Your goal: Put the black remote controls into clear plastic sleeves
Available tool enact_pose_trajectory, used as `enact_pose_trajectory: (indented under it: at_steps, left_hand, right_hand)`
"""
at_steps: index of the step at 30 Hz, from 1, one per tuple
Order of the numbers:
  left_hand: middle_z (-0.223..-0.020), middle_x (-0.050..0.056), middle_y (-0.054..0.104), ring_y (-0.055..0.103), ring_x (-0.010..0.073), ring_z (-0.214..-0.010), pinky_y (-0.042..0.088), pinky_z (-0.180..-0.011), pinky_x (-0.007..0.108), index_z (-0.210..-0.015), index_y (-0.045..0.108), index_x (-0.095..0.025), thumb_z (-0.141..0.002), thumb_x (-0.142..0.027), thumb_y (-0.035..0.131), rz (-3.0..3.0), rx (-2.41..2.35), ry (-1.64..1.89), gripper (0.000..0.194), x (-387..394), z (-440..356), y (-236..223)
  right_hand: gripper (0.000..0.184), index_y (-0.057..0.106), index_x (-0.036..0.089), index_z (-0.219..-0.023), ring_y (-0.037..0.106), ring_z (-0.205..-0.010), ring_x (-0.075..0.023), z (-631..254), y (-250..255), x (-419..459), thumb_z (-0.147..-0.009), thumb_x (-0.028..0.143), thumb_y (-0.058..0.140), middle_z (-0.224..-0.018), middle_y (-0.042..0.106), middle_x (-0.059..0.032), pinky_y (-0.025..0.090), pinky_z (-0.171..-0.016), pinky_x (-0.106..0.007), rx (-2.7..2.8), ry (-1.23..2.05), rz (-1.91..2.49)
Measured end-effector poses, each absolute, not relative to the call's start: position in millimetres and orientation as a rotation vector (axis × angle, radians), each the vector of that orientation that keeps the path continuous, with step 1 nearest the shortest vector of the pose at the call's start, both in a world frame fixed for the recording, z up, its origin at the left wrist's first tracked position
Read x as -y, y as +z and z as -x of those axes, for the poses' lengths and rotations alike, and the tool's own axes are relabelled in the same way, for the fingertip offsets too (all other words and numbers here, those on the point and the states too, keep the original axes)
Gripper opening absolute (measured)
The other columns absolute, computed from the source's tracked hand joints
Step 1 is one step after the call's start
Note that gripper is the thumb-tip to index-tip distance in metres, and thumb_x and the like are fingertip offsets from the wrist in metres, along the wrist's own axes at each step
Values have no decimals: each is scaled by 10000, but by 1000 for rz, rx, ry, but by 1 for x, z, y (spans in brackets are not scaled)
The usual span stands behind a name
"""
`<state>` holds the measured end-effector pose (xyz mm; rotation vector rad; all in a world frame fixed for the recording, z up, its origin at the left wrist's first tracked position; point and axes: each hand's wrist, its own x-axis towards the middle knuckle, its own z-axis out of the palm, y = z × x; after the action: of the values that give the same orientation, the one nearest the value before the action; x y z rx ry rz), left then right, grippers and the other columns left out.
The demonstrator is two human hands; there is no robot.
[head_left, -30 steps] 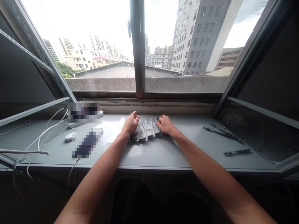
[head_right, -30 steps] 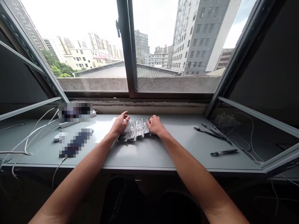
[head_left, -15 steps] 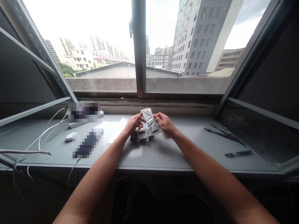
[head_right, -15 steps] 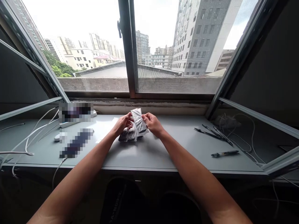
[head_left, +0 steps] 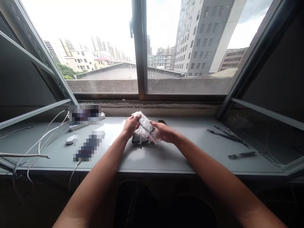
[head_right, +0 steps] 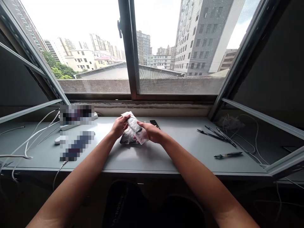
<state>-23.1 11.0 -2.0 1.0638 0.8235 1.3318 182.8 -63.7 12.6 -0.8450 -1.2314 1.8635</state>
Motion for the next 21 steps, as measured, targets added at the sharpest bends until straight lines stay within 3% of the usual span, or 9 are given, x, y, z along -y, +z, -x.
enact_pose_trajectory:
  at_steps: [4,9,12,14,17,19,21]
  left_hand:
    - [-700,-8,622,496,72,-496,342,-422,199,-933,704,-151,-699,-415,980,-1158,-795,1243,447,-9,24,-3]
    - [-694,15,631,552,116,-507,379,-423,227,-864,668,-171,-805,-510,891,-1186,-790,1160,409,-11,25,-9]
    - [-630,13,587,530,128,-490,382,-425,248,-778,647,-173,-862,-529,815,-1138,-872,1237,402,-15,27,-10]
    - [-624,18,600,553,139,-511,451,-474,258,-761,668,-161,-848,-464,823,-1124,-943,1302,351,-18,28,-9]
    - [-769,78,730,696,193,-689,592,-675,293,-903,762,-122,-859,-443,816,-1101,-861,1334,328,-18,29,-7]
    - [-874,114,780,752,228,-812,620,-797,325,-1014,790,-109,-882,-519,804,-1094,-773,1317,431,-17,29,-7]
    - [-907,132,794,766,247,-837,624,-813,343,-1038,794,-109,-886,-621,783,-1092,-769,1260,534,-17,29,-8]
  right_hand:
    - [447,669,105,-1272,833,-937,-292,-183,15,69,-1133,509,536,-1054,817,-192,701,-826,-401,1182,2055,714]
    - [178,696,84,-1121,768,-705,-193,-182,7,67,-1075,252,662,-930,795,-145,681,-629,-290,1157,2019,843]
    - [156,680,101,-1098,739,-669,-179,-182,4,66,-1050,247,708,-913,777,-117,671,-567,-286,1165,2036,845]
    - [192,677,105,-1085,755,-700,-192,-182,3,66,-1031,275,748,-944,781,-130,687,-591,-303,1185,2046,845]
    - [214,682,98,-1051,770,-732,-203,-181,3,67,-1018,291,770,-954,777,-137,704,-643,-321,1205,2038,840]
    - [203,680,106,-1030,751,-709,-183,-181,3,67,-1000,275,789,-926,763,-109,694,-621,-300,1200,2034,807]
    - [216,665,130,-1030,723,-680,-160,-181,3,68,-972,267,821,-899,745,-72,672,-581,-272,1181,2028,771]
